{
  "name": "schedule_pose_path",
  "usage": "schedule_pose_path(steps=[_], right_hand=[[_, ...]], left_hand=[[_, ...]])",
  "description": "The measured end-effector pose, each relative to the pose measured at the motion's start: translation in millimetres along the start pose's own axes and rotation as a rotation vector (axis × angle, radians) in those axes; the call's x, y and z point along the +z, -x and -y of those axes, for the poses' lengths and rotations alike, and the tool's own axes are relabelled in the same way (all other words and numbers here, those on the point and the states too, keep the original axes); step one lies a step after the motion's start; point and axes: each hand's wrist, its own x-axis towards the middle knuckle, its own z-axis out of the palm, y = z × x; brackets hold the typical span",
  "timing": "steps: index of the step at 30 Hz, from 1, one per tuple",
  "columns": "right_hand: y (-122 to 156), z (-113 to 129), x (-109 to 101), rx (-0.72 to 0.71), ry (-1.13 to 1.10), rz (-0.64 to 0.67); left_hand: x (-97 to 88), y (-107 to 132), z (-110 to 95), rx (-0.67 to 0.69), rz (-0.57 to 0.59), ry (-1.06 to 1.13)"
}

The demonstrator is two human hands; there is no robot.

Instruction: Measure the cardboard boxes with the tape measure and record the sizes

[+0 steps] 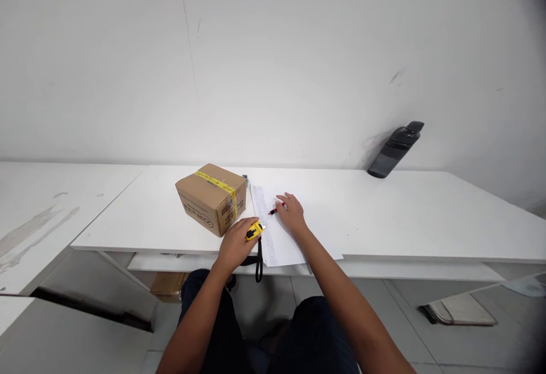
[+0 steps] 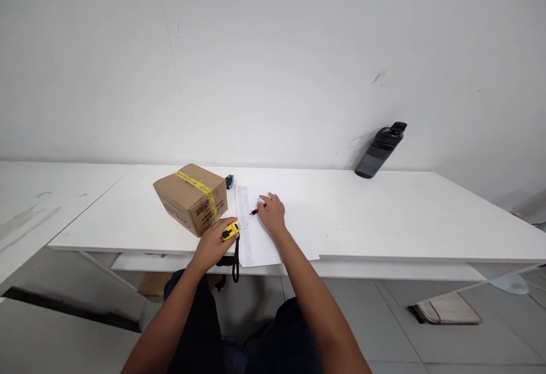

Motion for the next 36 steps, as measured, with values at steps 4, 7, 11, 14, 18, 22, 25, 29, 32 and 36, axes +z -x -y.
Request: schedule_pose_path(steps=[4,7,11,14,18,22,25,29,32,36], right_hand=[[0,0,-1,0.008,-0.004,0.010],[0,0,-2,0.013,-0.009,0.011],[0,-1,-2,0.015,-0.021,0.011],[0,-1,-3,0.006,-0.035,0.011],[1,0,-3,-0.001,-0.058,0.008],[-3,-1,-1,0.021,-0.091,-0.006],[-10,-1,-2,0.063,-0.118,-0.031],[-5,18,-13,0.092,-0.141,-0.114],[22,47,-25,-0.037,-0.171,-0.146],[77,90,-44,-0.605,-0.171,0.292]], left_hand=[[0.4,0,1,0.001,0.005,0.006],[0.6,1,1,0.004,0.002,0.005],[0.4,1,1,0.005,0.002,0.009],[0.4,1,1,0.003,0.000,0.010],[0.1,1,1,-0.006,0.010,0.012],[-0.3,-1,0,-0.023,0.009,0.019],[0.2,-3,-1,-0.059,0.012,0.040],[-1.4,1,-3,-0.109,-0.015,0.082],[-8.6,3,-5,-0.150,-0.064,0.160],[-17.3,14,-11,-0.271,-0.207,0.516]])
